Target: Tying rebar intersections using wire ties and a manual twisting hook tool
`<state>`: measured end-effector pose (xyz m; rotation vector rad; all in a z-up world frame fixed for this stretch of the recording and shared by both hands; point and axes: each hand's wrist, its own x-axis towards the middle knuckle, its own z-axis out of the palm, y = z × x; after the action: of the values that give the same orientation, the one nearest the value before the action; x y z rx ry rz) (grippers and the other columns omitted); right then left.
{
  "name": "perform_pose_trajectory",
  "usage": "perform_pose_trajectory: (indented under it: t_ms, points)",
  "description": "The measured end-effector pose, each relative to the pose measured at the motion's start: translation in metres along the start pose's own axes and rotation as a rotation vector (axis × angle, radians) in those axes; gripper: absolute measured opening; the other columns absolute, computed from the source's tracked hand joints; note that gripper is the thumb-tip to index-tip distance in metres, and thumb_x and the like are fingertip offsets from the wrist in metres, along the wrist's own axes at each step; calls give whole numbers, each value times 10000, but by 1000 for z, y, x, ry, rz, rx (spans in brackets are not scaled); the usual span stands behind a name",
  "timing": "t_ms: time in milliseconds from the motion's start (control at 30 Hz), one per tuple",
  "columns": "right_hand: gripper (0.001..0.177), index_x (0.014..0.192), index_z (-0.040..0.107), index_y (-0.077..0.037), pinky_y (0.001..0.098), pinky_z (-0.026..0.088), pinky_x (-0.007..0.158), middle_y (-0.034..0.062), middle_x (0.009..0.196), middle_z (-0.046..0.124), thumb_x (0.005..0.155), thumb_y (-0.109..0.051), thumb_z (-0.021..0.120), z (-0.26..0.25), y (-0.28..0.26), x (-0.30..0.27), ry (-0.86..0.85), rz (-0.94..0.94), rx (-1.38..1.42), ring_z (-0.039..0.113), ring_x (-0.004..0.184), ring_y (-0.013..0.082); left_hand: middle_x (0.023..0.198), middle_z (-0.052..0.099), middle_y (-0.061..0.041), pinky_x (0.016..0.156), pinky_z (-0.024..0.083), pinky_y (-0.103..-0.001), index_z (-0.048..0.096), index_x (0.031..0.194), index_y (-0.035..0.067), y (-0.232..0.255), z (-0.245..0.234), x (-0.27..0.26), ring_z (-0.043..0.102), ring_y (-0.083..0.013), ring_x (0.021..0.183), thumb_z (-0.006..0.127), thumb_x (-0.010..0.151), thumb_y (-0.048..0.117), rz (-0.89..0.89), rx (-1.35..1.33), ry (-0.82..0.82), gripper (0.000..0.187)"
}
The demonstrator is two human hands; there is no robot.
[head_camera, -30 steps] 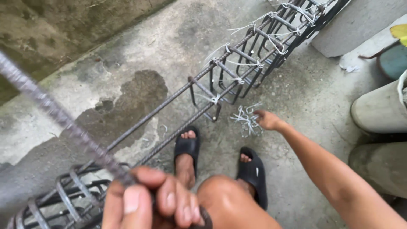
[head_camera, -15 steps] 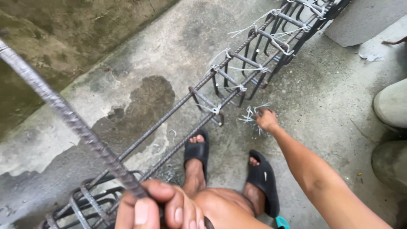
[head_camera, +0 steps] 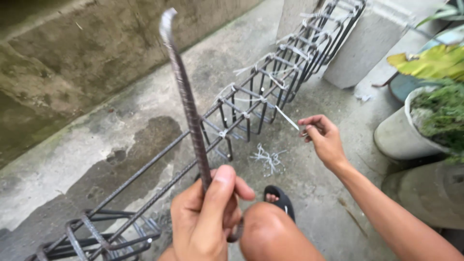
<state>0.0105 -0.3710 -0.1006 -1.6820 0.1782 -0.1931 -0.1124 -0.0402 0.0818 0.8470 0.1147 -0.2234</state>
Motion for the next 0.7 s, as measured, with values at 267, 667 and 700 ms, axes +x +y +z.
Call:
perform_pose_trajectory:
  t_ms: [267,667,700]
  points:
    - [155,1098,615,-36,205,533,744,83,1180,734,965,33,576,77,-194,-45,-339,-372,-46,635,836,85,783,765,-24,604,514,-227,824,1139,22,7,22,38,632,-97,674,715,879,305,251,711,329,400]
    - [215,1121,740,-34,286,593,597,124,818,765,1013,-187,634,154,-184,-42,-522,-252,-34,682,683,159,615,674,-60,350,347,-229,714,838,75,8,0,55,427,-81,409,743,932,247,421,467,494,198]
    - [215,1121,740,-34,286,593,597,124,818,765,1013,-187,634,157,-177,-39,-516,-242,-30,682,683,159,615,674,-60,350,347,-229,714,838,75,5,-5,58,427,-81,409,743,932,247,411,475,492,198]
